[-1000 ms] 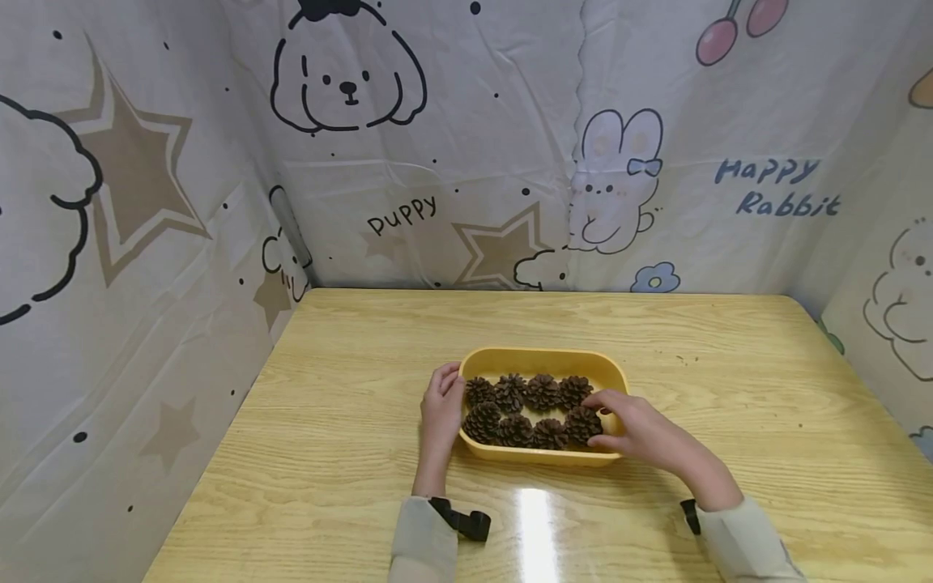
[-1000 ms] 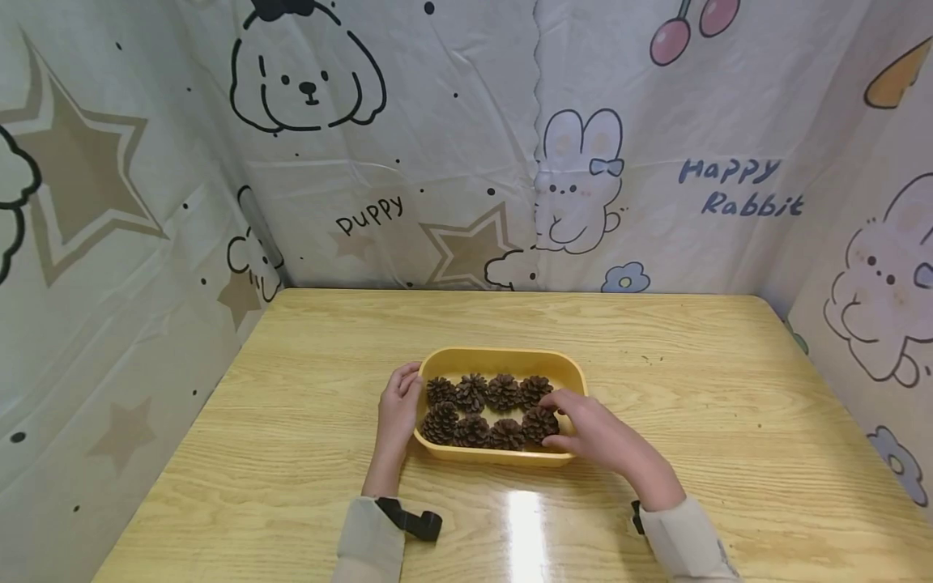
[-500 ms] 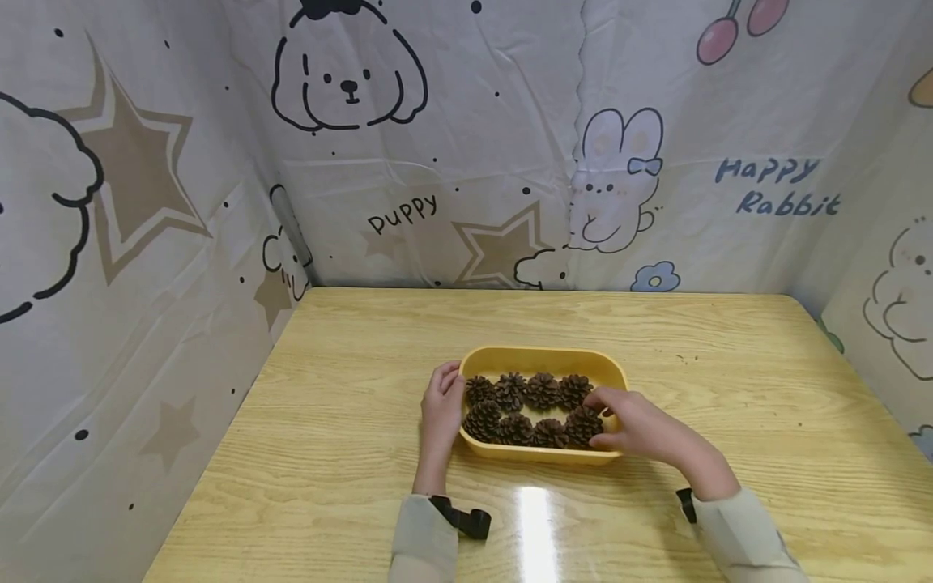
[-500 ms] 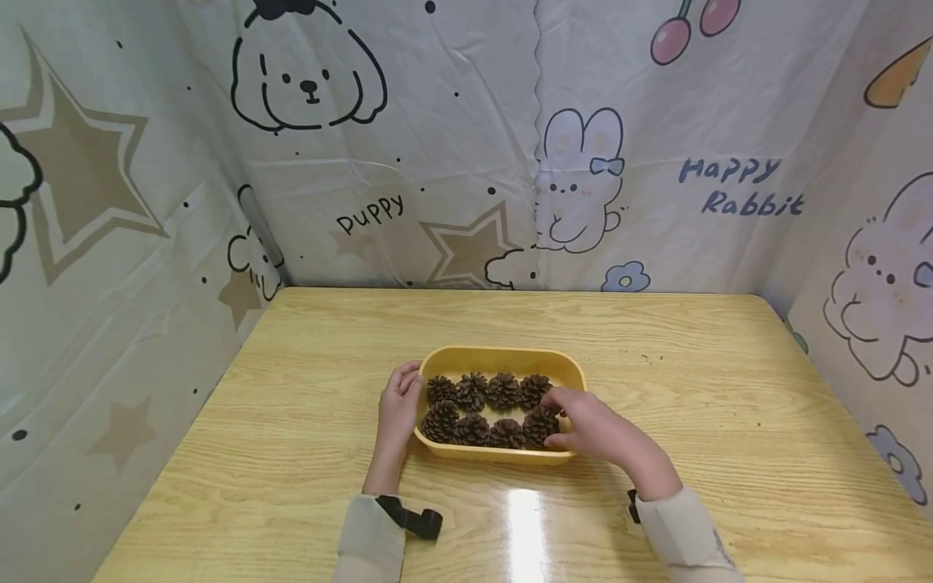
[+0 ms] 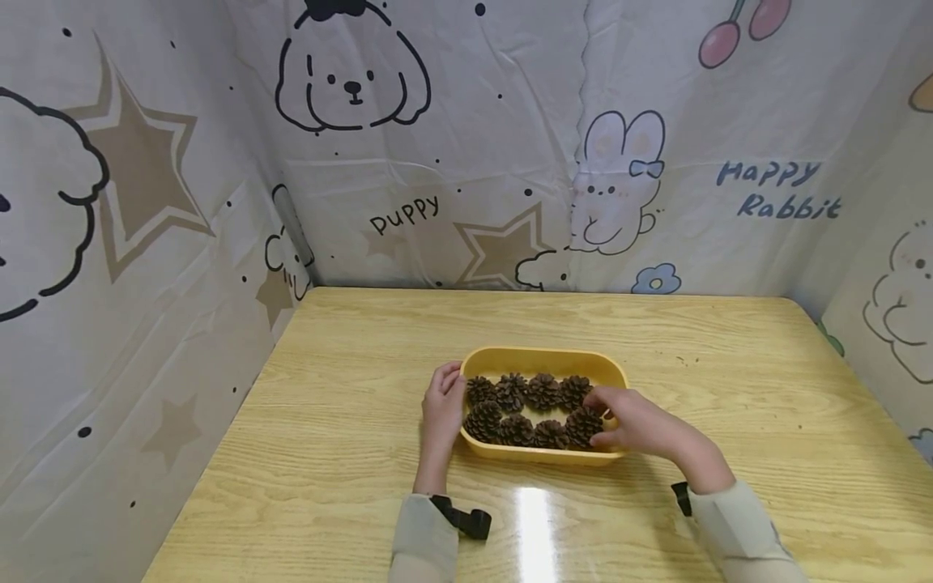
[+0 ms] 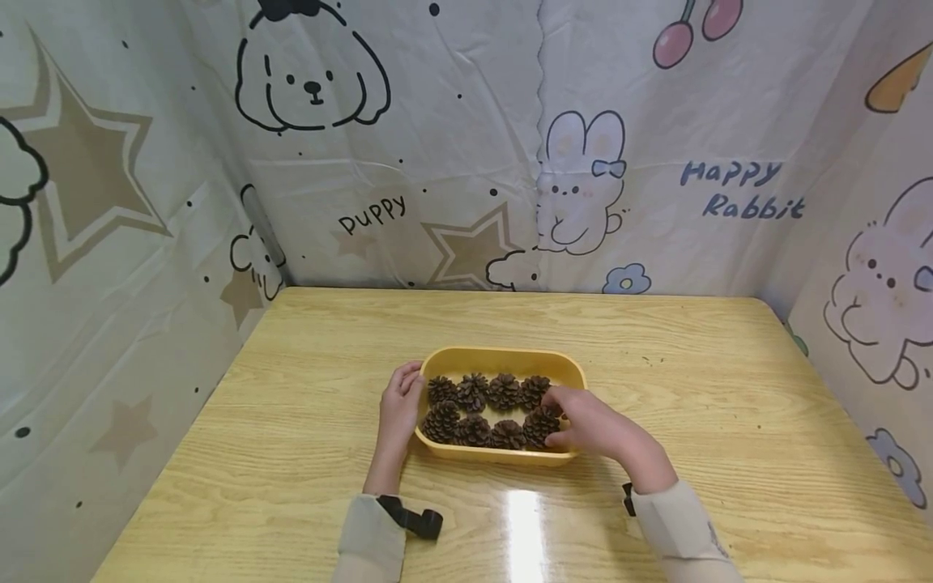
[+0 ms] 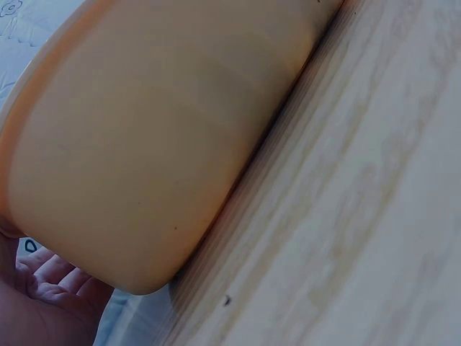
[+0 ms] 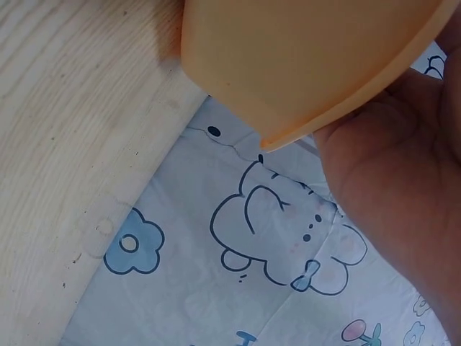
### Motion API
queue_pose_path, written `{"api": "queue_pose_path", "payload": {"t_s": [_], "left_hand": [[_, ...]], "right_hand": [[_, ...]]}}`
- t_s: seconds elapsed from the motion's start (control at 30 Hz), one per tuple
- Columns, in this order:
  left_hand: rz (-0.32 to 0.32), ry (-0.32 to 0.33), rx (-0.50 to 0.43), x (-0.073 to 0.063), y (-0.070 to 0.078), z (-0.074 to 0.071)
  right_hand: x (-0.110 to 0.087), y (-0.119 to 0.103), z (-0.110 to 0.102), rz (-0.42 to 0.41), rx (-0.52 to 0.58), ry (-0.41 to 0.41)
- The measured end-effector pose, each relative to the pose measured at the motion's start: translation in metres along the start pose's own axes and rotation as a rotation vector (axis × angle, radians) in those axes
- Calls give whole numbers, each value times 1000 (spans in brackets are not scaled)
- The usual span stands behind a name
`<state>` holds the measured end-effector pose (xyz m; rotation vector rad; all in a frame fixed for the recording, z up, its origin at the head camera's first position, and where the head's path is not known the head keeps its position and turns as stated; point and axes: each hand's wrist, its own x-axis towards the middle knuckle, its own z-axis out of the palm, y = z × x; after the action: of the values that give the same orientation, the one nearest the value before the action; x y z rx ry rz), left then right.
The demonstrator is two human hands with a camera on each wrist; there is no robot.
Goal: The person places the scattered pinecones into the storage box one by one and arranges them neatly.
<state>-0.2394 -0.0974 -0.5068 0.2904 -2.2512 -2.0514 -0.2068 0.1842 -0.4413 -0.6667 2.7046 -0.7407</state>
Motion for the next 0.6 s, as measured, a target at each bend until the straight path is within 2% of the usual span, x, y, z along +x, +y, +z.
{"api": "queue_pose_path", "payload": {"t_s": [0.6], "left_hand": [[-3,13,16,0,1,1]], "right_hand": [[-1,2,1,1,22,22]]}}
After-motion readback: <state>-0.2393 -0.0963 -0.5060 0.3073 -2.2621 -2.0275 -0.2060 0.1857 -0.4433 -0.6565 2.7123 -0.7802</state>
